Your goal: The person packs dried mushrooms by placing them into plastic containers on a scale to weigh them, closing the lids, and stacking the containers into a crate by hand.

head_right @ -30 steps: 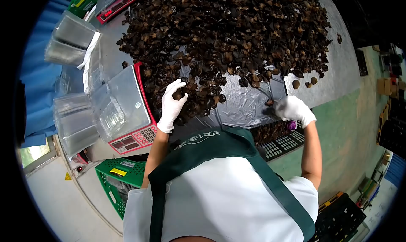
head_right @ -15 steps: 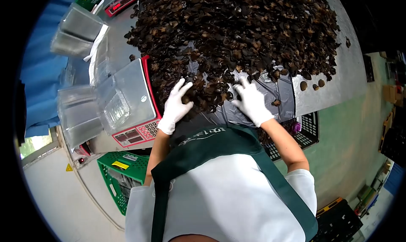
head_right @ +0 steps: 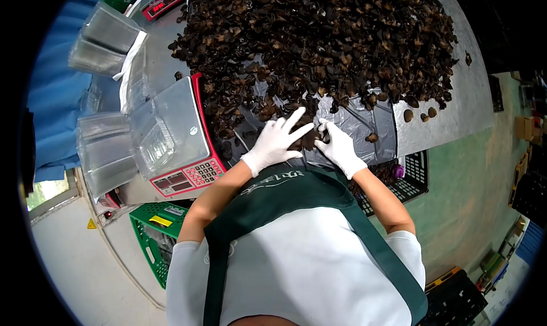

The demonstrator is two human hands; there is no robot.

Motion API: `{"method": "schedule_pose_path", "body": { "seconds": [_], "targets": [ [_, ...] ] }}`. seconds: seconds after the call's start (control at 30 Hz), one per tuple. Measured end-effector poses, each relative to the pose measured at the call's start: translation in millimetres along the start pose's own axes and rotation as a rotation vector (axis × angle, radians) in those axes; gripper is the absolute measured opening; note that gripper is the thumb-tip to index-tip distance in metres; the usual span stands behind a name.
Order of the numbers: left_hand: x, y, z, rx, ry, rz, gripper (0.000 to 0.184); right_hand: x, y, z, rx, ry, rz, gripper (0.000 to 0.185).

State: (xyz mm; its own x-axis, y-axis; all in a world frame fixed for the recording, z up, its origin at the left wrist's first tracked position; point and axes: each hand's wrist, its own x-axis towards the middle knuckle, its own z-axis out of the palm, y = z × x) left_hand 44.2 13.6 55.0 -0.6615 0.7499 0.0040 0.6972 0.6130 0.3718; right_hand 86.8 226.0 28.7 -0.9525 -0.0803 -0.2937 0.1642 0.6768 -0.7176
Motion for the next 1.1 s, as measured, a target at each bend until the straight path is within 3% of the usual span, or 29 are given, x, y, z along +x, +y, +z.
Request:
{"method": "schedule_pose_path", "body": {
  "seconds": [0.07,0.13,0.2,0.3,0.43,0.5,0.63,0.77,0.9,0.97,1.03,1.1],
  "targets": [
    [18,6,3,0.049,-0.038,0.085,0.087,2,-5,-2,0.004,0.027,0.09,0.037],
    [33,13,9,0.02,-0.121,0.115,0.083,3,13,3,0.042,0.112,0.025,0.033],
    [44,20,17,0.019,-0.112,0.136,0.068,1,19,-3,0.075,0.108,0.068,0.028],
    [50,20,37,-0.03,-0.04,0.217,0.044,-4,29,-9,0.137,0.175,0.015,0.038],
    [50,17,43,-0.035,-0.085,0.256,0.04,-22,32,-20,0.096,0.118,0.039,0.054],
    [47,16,33,-0.132,-0.089,0.184,0.04,-27,44,-20,0.133,0.132,0.011,0.054],
    [23,7,-14,-0.55,0.259,-0.102,0.035,-32,27,-25,0.182,0.104,0.078,0.054],
    [-20,-18,-78,-0.473,0.584,-0.332,0.041,-24,18,-25,0.097,0.163,0.045,0.056],
    [-97,-44,-132,-0.207,0.892,-0.57,0.032,-8,17,-32,-0.072,0.313,-0.071,0.064],
    [-143,-75,-135,-0.318,1.092,-0.654,0.027,4,16,-37,-0.258,0.318,-0.077,0.072],
    [-185,-102,-134,-0.349,1.145,-0.763,0.029,18,14,-36,-0.361,0.349,-0.147,0.075],
    [-204,-107,-139,0.025,0.888,-0.875,0.036,29,1,-34,-0.43,0.289,-0.127,0.077]
  ]
}}
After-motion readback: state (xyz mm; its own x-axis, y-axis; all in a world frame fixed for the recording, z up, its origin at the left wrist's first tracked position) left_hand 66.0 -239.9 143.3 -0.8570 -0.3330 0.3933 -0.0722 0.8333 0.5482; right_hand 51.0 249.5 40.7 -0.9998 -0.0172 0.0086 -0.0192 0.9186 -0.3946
